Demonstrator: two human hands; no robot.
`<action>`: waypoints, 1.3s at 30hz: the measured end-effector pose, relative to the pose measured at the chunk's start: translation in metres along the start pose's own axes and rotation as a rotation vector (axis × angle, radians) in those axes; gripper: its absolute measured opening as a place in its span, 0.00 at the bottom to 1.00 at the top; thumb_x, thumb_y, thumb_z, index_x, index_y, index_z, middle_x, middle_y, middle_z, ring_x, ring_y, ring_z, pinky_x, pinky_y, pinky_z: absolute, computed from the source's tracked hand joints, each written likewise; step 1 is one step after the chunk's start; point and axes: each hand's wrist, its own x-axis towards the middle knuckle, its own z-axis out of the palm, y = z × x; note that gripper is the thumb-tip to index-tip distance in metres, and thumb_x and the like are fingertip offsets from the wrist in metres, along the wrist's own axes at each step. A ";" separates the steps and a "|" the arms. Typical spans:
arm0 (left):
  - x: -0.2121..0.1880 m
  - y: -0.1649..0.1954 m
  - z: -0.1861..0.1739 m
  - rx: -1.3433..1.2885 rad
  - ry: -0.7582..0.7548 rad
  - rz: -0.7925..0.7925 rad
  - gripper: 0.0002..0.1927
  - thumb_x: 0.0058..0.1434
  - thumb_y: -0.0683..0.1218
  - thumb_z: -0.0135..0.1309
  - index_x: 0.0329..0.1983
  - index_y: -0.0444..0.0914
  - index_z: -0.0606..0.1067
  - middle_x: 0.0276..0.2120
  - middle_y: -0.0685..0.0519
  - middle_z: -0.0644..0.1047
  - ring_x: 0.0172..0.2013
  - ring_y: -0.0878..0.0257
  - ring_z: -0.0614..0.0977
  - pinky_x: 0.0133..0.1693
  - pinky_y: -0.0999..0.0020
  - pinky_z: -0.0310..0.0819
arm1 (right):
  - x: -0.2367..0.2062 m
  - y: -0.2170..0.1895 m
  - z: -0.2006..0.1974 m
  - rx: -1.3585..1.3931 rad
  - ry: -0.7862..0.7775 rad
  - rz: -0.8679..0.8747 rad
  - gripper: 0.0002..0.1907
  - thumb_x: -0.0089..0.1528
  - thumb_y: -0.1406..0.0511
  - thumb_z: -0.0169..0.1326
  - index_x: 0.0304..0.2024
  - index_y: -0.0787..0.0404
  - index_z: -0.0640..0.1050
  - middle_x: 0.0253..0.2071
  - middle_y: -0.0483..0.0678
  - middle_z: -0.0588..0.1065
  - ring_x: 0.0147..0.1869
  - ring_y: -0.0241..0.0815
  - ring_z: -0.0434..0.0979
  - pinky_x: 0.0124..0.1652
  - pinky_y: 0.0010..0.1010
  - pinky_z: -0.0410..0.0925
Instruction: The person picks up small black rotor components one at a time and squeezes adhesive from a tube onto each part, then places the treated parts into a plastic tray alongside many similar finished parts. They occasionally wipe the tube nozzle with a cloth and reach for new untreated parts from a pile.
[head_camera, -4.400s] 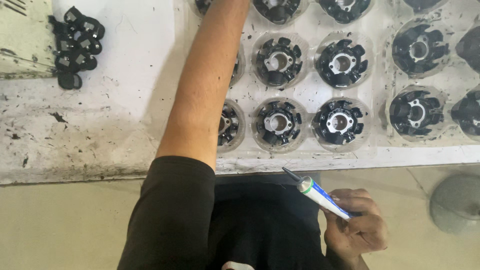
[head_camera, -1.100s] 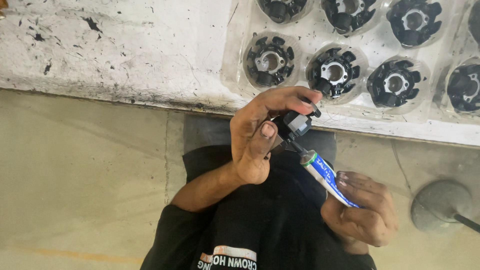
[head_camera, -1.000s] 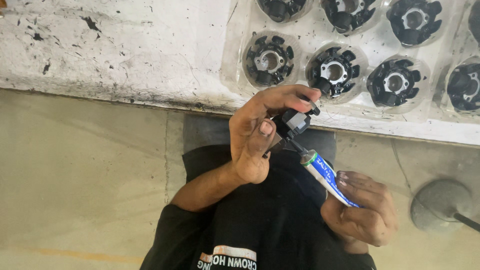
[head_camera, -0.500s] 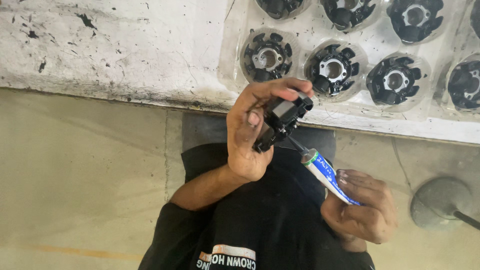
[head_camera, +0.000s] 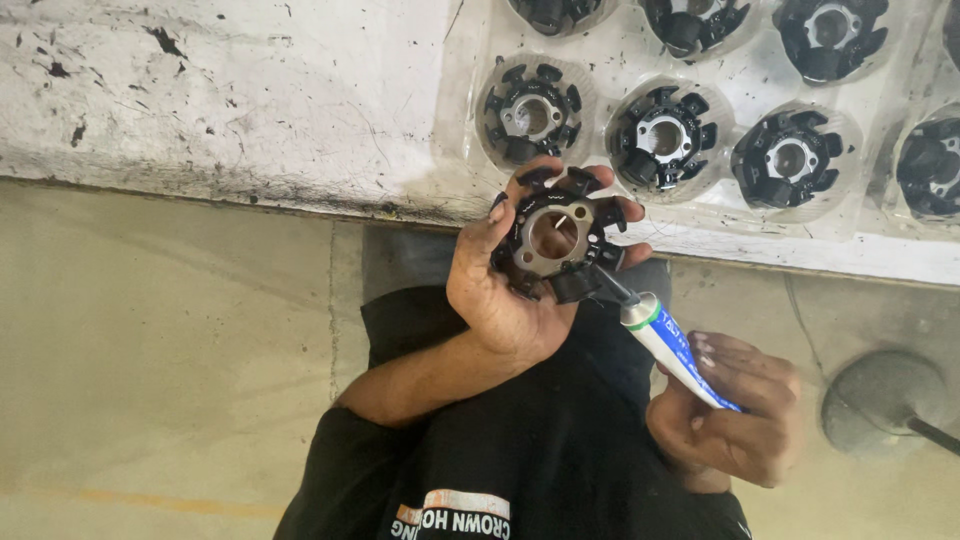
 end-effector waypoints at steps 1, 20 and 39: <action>0.000 -0.001 -0.001 -0.006 0.009 -0.002 0.21 0.79 0.56 0.46 0.62 0.34 0.66 0.57 0.36 0.70 0.60 0.38 0.75 0.59 0.40 0.77 | 0.001 0.001 -0.004 -0.001 -0.042 -0.014 0.25 0.59 0.77 0.66 0.27 0.61 0.60 0.35 0.54 0.74 0.41 0.56 0.84 0.39 0.45 0.84; 0.003 -0.001 -0.005 -0.062 0.091 -0.089 0.23 0.78 0.56 0.46 0.63 0.34 0.68 0.59 0.35 0.72 0.60 0.37 0.76 0.59 0.39 0.76 | -0.006 0.020 -0.017 0.112 -0.108 -0.048 0.22 0.54 0.81 0.64 0.26 0.63 0.62 0.35 0.59 0.75 0.41 0.56 0.82 0.42 0.50 0.81; 0.013 0.005 0.004 -0.064 0.121 -0.131 0.28 0.75 0.61 0.45 0.62 0.33 0.69 0.58 0.34 0.74 0.57 0.38 0.78 0.54 0.42 0.80 | 0.013 0.003 -0.028 0.061 -0.178 0.010 0.23 0.47 0.82 0.62 0.24 0.58 0.62 0.33 0.57 0.73 0.37 0.58 0.81 0.39 0.47 0.80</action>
